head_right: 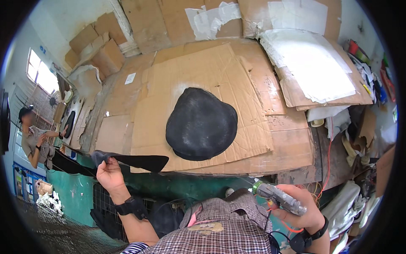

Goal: The person repeatedly picks up black shoe parts from a wire rack, sprays them with a handheld spray gun, and places them back on the rack. The person handles the parts one at a time, turning them over to spray different sides, and continues this cycle throughout the video.

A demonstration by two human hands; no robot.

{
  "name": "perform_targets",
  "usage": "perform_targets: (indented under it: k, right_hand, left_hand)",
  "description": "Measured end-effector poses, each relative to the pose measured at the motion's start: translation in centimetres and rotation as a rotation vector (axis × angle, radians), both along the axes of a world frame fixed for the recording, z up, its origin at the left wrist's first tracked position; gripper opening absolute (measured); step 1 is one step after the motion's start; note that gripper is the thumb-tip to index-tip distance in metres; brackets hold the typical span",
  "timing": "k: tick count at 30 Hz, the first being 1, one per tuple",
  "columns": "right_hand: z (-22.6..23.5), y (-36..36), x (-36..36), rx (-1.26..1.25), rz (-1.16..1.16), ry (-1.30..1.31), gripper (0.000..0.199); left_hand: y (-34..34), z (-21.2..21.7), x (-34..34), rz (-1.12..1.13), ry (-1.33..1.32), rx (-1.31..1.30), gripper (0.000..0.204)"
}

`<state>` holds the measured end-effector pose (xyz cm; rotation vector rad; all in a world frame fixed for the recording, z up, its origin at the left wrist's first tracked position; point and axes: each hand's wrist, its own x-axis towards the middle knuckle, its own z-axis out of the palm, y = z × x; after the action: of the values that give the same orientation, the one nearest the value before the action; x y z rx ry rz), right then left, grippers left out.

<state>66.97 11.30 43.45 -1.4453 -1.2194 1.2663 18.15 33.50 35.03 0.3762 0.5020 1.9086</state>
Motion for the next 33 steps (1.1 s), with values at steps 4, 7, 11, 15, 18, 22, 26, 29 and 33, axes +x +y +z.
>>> perform_targets:
  k: [4, 7, 11, 15, 18, 22, 26, 29, 33]
  right_hand:
    - [0.4, -0.1, -0.2, 0.042, -0.226, 0.070, 0.049]
    - [1.0, -0.4, 0.6, 0.050, -0.283, 0.113, 0.051]
    - [-0.6, -2.2, 1.8, -0.045, -0.108, 0.076, 0.062]
    - [-0.7, 0.0, 0.4, 0.086, -0.279, 0.137, 0.061]
    - [-0.7, 0.3, 0.2, 0.065, -0.179, 0.135, 0.060]
    - [-1.3, -0.8, 1.3, -0.006, 0.067, 0.004, 0.054]
    - [-0.1, -0.1, 1.2, -0.029, -0.175, 0.108, 0.053]
    - [-0.2, 1.8, 0.4, 0.117, -0.373, 0.093, 0.053]
    - [-0.8, 3.5, 0.0, 0.118, -0.388, 0.125, 0.047]
  left_hand:
    - [0.3, 0.6, 1.2, -0.004, 0.008, -0.002, 0.017]
    - [0.3, 0.7, 1.3, 0.019, 0.014, -0.038, 0.018]
    - [0.9, -0.3, 1.2, -0.001, 0.000, -0.028, 0.021]
    - [0.7, 0.5, 1.9, 0.020, -0.021, -0.039, 0.018]
    - [0.7, 0.5, 2.4, -0.020, -0.011, -0.004, 0.019]
    - [0.8, 0.5, 2.4, 0.015, -0.006, -0.018, 0.019]
    - [0.7, 0.4, 2.4, 0.000, 0.021, -0.008, 0.019]
    - [0.7, 0.9, 3.0, 0.052, 0.003, -0.061, 0.017]
    - [-0.3, 0.3, 1.9, 0.132, -0.023, -0.106, 0.012]
